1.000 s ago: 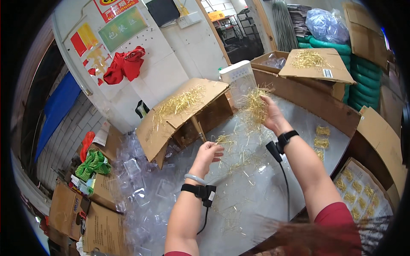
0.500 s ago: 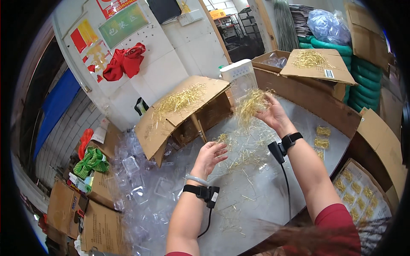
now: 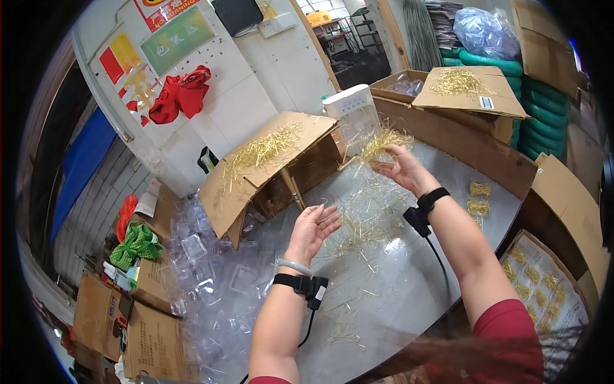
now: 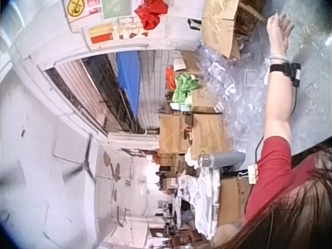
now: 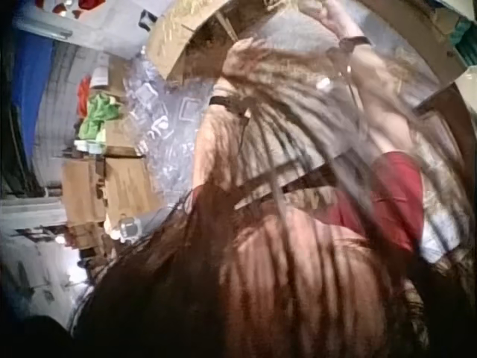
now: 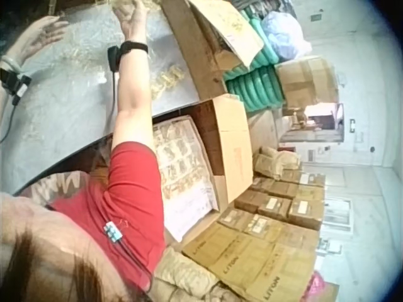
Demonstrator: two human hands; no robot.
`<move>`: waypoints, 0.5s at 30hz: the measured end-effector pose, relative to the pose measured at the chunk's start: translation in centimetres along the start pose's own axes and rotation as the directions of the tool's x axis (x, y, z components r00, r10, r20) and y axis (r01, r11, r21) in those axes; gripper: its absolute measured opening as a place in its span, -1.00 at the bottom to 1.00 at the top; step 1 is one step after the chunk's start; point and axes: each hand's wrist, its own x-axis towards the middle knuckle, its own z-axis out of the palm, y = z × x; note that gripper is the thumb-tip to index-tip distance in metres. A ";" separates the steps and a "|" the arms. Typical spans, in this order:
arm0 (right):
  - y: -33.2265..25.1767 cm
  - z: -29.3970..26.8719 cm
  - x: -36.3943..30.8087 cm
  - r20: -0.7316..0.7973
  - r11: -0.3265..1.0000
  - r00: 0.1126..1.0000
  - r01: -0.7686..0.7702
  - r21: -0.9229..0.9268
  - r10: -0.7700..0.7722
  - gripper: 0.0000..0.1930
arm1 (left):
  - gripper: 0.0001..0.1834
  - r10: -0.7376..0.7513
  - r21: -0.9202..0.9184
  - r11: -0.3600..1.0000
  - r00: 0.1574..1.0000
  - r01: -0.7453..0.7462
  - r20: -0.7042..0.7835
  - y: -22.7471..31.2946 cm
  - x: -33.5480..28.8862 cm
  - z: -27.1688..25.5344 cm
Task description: The person is gathering gold-colored metallic wires/springs from a table and placing them into small plastic bags.
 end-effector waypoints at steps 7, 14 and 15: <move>-0.4 0.0 -0.2 0.061 0.985 0.997 0.029 0.169 -0.040 -0.62 | -0.84 0.069 -0.179 0.981 0.997 -0.076 -0.040 0.0 0.5 -0.2; -0.7 0.3 0.4 -0.136 0.955 0.991 -0.039 -0.293 -0.001 -0.60 | -0.82 0.159 0.022 0.987 0.984 -0.158 -0.085 -1.1 1.2 -2.4; -0.1 -0.3 0.6 -0.116 0.966 0.993 -0.023 -0.257 -0.008 -0.59 | -0.78 0.128 0.149 0.983 0.981 -0.106 -0.147 -1.4 1.0 -2.8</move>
